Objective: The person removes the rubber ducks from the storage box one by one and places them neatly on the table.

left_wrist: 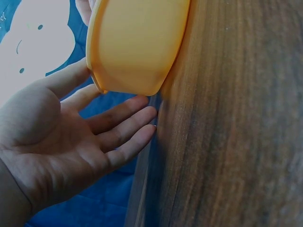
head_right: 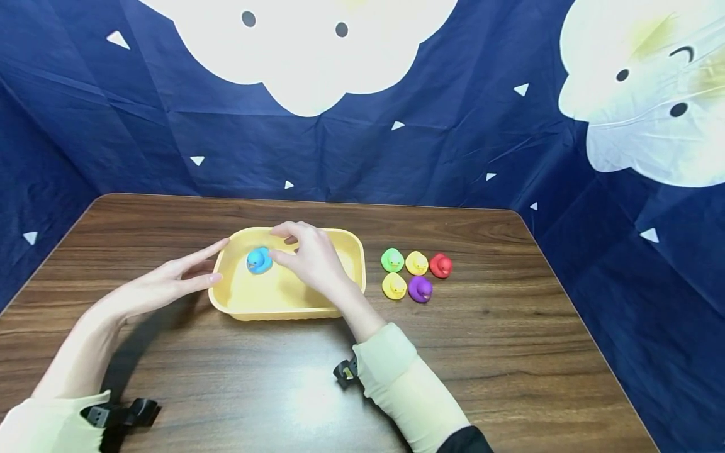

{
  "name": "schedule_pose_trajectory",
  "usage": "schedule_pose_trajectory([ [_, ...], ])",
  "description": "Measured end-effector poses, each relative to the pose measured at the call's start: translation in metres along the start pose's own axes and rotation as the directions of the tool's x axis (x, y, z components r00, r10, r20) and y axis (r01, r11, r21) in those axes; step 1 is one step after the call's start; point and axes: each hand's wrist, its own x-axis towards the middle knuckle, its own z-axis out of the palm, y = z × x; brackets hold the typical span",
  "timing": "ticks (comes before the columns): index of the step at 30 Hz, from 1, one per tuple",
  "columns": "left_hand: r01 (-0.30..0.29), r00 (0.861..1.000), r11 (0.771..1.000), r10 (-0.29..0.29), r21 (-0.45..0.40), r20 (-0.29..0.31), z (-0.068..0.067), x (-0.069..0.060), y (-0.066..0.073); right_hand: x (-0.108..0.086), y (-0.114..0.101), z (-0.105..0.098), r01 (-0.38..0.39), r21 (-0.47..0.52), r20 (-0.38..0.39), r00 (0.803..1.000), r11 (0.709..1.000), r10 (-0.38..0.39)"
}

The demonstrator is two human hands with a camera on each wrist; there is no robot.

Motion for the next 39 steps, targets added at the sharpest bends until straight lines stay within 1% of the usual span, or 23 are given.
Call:
schedule_pose_trajectory([
  [5, 0.017, 1.000, 1.000, -0.016, 0.008, -0.001, 0.000, 0.000, 0.000, 0.007, 0.000, 0.010, -0.014, -0.047, 0.014, 1.000, 0.999, 0.015],
  [13, -0.010, 1.000, 1.000, 0.010, 0.026, -0.003, -0.001, 0.000, -0.001, 0.019, -0.005, 0.022, -0.032, -0.184, 0.047, 0.998, 0.982, 0.042],
  [18, -0.016, 1.000, 1.000, 0.017, 0.022, -0.005, -0.001, -0.001, -0.001, 0.025, -0.007, 0.028, -0.042, -0.202, 0.052, 0.997, 0.978, 0.053],
  [22, -0.022, 1.000, 1.000, 0.022, 0.017, -0.007, -0.001, -0.001, -0.001, 0.028, -0.005, 0.033, -0.066, -0.216, 0.054, 0.995, 0.974, 0.079],
  [26, -0.015, 1.000, 1.000, 0.015, 0.013, -0.001, -0.001, 0.000, 0.000, 0.029, -0.003, 0.036, -0.088, -0.215, 0.053, 0.993, 0.973, 0.102],
  [31, -0.011, 1.000, 1.000, 0.011, 0.009, 0.004, 0.000, 0.000, 0.000, 0.030, -0.001, 0.040, -0.097, -0.222, 0.057, 0.992, 0.970, 0.112],
  [35, -0.023, 1.000, 1.000, 0.023, -0.004, 0.001, 0.000, 0.000, 0.000, 0.029, 0.000, 0.042, -0.091, -0.224, 0.076, 0.991, 0.970, 0.111],
  [39, -0.028, 1.000, 1.000, 0.028, -0.010, -0.001, 0.000, -0.001, 0.000, 0.028, 0.002, 0.044, -0.057, -0.255, 0.097, 0.992, 0.965, 0.084],
])
